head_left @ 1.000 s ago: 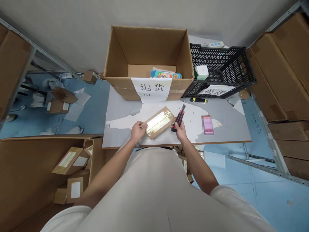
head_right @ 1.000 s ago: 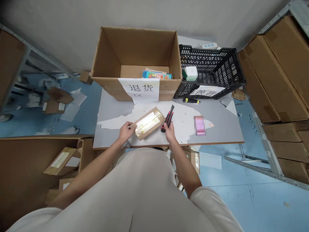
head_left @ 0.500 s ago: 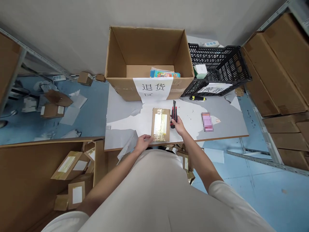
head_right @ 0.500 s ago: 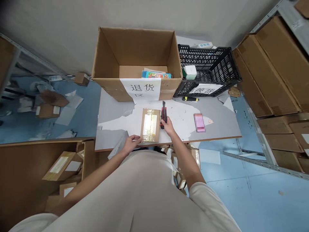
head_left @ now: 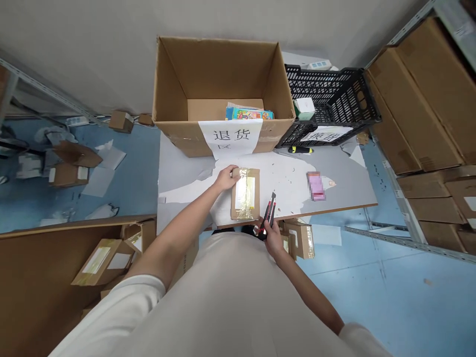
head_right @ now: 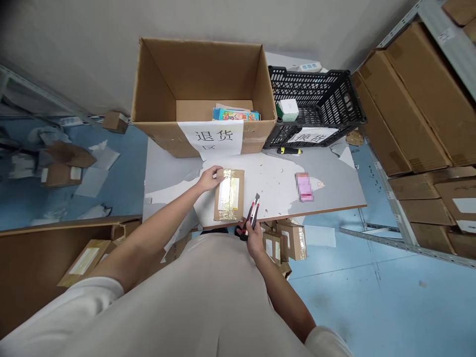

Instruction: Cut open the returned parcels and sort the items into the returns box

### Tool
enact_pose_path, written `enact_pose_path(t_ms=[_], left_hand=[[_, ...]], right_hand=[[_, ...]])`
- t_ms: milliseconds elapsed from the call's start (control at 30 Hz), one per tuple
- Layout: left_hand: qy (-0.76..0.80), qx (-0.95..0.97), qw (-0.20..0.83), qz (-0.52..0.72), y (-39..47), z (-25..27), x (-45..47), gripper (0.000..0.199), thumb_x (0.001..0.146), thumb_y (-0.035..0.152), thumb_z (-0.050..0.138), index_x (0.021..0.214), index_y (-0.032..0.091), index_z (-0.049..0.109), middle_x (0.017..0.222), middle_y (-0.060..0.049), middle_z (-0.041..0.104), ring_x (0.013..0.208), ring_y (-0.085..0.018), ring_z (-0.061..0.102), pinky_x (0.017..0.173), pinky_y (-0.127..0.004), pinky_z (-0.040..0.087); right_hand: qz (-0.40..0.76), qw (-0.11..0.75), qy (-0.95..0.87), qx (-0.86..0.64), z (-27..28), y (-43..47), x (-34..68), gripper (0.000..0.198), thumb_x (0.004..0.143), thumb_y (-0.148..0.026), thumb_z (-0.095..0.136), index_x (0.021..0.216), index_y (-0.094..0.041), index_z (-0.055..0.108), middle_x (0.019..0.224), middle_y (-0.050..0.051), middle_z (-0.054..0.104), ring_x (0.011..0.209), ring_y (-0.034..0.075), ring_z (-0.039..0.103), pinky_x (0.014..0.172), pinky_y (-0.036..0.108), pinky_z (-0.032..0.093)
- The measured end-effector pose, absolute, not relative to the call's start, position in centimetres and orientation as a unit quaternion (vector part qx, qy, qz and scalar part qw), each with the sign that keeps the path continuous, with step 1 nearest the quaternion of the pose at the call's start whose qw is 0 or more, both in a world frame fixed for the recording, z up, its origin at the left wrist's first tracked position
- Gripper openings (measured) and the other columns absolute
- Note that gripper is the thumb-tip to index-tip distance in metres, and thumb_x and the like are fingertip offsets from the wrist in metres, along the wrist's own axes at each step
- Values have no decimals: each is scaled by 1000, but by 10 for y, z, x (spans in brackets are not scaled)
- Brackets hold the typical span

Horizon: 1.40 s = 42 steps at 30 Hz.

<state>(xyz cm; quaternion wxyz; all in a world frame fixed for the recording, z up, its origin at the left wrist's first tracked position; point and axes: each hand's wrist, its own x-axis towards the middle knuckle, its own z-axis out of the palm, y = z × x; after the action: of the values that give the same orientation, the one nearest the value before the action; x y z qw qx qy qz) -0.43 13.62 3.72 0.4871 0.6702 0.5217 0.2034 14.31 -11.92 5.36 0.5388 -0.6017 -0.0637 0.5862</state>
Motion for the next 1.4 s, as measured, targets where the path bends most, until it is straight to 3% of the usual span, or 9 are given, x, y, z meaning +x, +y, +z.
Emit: enact_pose_path(t_ms=[100, 300, 600, 733, 867, 967, 1067, 1200, 1400], left_hand=[[541, 650, 480, 233, 132, 32, -11, 43, 67, 30, 66, 108, 16, 62, 106, -8, 67, 99, -22, 62, 89, -34, 49], [645, 572, 399, 313, 85, 31, -47, 35, 72, 42, 63, 97, 18, 61, 97, -5, 68, 89, -19, 62, 84, -33, 49], [699, 505, 395, 318, -12, 23, -55, 40, 68, 50, 67, 88, 19, 52, 84, -3, 61, 79, -17, 60, 78, -33, 50], [714, 538, 329, 305, -3, 35, -51, 58, 67, 42, 68, 114, 17, 47, 109, -11, 57, 106, -25, 56, 91, -42, 47], [623, 709, 253, 212, 24, 56, -49, 86, 64, 32, 67, 140, 13, 30, 147, -21, 28, 140, -35, 22, 111, -50, 26], [509, 825, 232, 85, 46, 66, -43, 98, 62, 44, 69, 146, 16, 25, 155, -18, 14, 143, -41, 8, 112, -61, 9], [454, 867, 205, 9, 59, 66, -34, 118, 54, 65, 71, 148, 16, 21, 155, -20, 16, 141, -44, 10, 109, -65, -3], [456, 870, 188, -27, 61, 63, -28, 128, 46, 73, 71, 149, 16, 20, 153, -21, 22, 140, -43, 16, 110, -63, -3], [457, 873, 173, -4, 56, 65, -26, 118, 50, 68, 72, 145, 12, 29, 146, -22, 34, 134, -40, 27, 111, -56, 15]], right_hand=[[572, 562, -57, -595, 55, -107, 146, 46, 70, -49, 70, 104, -25, 48, 101, 5, 67, 80, 21, 67, 61, 35, 55], [536, 569, -129, -611, 53, -59, 184, 48, 68, -51, 71, 102, -24, 49, 108, 6, 66, 80, 17, 66, 68, 33, 56], [491, 534, -314, -613, 53, 18, 216, 38, 81, -51, 56, 106, -23, 54, 98, 8, 71, 90, 19, 65, 86, 39, 51], [501, 524, -314, -613, 54, 9, 225, 39, 81, -52, 57, 106, -23, 53, 96, 7, 69, 87, 19, 66, 80, 37, 52], [500, 456, -333, -657, 56, -22, 248, 36, 80, -48, 58, 103, -21, 53, 84, 3, 65, 68, 15, 63, 63, 30, 51], [523, 381, -369, -667, 57, -48, 261, 46, 80, -47, 58, 117, -21, 50, 74, -2, 60, 49, 10, 52, 48, 26, 44], [551, 354, -374, -657, 58, -64, 264, 67, 80, -45, 57, 140, -26, 34, 80, -2, 60, 46, 9, 49, 45, 26, 44], [576, 345, -357, -649, 58, -67, 259, 76, 80, -47, 57, 147, -27, 28, 82, -1, 59, 43, 7, 46, 39, 25, 40], [584, 309, -376, -649, 63, -58, 273, 74, 80, -47, 59, 146, -26, 33, 69, -3, 57, 40, 7, 43, 36, 22, 38]])
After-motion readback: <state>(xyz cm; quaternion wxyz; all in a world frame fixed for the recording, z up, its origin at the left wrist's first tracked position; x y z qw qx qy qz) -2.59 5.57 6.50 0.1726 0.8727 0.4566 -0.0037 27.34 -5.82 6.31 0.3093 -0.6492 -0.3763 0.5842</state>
